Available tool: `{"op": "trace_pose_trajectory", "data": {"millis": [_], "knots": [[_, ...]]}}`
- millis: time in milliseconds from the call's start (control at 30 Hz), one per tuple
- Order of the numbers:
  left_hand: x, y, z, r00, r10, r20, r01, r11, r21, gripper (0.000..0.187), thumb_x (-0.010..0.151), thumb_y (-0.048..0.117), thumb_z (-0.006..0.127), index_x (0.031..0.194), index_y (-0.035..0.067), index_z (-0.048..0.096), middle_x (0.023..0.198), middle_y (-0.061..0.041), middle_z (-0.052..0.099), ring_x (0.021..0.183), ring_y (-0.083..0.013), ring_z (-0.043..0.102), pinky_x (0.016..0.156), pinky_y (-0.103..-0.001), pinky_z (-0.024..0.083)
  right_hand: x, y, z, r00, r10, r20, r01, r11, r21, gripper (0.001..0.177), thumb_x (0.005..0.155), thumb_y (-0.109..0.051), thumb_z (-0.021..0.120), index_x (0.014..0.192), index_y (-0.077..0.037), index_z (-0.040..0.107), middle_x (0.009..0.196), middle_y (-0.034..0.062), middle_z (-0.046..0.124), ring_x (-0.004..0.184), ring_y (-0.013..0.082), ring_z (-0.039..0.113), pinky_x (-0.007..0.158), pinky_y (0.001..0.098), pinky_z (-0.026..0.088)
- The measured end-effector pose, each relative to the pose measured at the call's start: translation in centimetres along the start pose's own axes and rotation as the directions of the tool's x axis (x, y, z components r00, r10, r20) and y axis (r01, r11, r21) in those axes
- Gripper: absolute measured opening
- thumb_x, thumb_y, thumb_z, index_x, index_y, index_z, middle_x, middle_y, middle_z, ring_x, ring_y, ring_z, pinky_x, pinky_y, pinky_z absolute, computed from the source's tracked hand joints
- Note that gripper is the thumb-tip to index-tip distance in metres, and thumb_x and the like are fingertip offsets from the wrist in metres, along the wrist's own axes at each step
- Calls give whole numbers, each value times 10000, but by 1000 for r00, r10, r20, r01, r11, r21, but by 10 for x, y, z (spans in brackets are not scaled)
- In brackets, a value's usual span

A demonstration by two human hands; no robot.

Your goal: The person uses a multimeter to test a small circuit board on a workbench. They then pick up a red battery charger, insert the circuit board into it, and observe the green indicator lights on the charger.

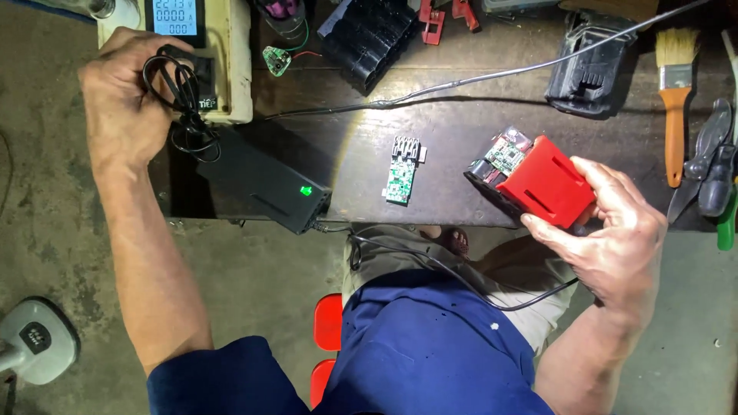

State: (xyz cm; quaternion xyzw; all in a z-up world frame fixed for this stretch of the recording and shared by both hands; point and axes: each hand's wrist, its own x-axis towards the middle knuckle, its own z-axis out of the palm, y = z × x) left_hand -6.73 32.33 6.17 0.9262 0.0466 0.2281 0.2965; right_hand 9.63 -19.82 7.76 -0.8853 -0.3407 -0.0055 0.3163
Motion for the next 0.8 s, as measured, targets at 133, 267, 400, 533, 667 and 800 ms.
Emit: {"op": "trace_pose_trajectory", "data": {"millis": [133, 267, 400, 533, 667, 800], "knots": [[-3, 4, 3, 999, 46, -24, -45, 999, 29, 309, 996, -161, 572, 1243, -112, 751, 1166, -236, 695, 1136, -331, 648, 955, -422, 578, 2, 0, 0, 1000, -20, 4, 20, 1000, 17, 793, 738, -60, 978, 1404, 193, 628, 1278, 354, 658, 1091, 373, 692, 815, 385, 623], [-5, 4, 6, 999, 27, -45, -26, 999, 37, 205, 1161, -66, 570, 1279, -107, 733, 1174, -243, 641, 1076, -332, 656, 943, -445, 579, 2, -1, 1, 1000, 17, -3, -16, 999, 51, 793, 724, -66, 980, 1396, 168, 630, 1270, 323, 648, 1098, 338, 670, 851, 379, 619], [-4, 10, 5, 999, 0, -42, 1, 1000, 22, 221, 1129, -127, 560, 1287, -111, 713, 1232, -257, 609, 1069, -342, 671, 966, -446, 584, 3, -4, 2, 999, 34, -8, -33, 994, 103, 809, 704, -34, 973, 1395, 183, 612, 1288, 335, 635, 1120, 340, 656, 935, 395, 610], [-4, 8, 5, 999, -31, -41, 32, 999, 19, 237, 1109, -145, 561, 1264, -111, 737, 1215, -229, 616, 1087, -305, 657, 989, -405, 577, 2, -2, 3, 999, 30, -12, -29, 996, 80, 799, 716, -50, 978, 1396, 176, 623, 1288, 327, 643, 1113, 335, 659, 904, 384, 608], [-4, 9, 7, 999, -27, -41, 27, 1000, 3, 273, 1058, -189, 558, 1254, -110, 730, 1225, -232, 611, 1120, -306, 647, 968, -384, 567, 2, -2, 2, 999, 51, -9, -51, 998, 49, 797, 715, -74, 984, 1399, 150, 640, 1290, 302, 654, 1097, 309, 658, 883, 364, 590], [-6, 4, 7, 999, -12, -49, 14, 999, 31, 266, 1058, -183, 578, 1260, -118, 740, 1245, -249, 598, 1071, -301, 667, 935, -359, 571, 1, -2, 3, 998, 56, -13, -55, 995, 79, 799, 711, -51, 979, 1399, 155, 630, 1292, 306, 644, 1107, 312, 656, 945, 373, 593]]}}
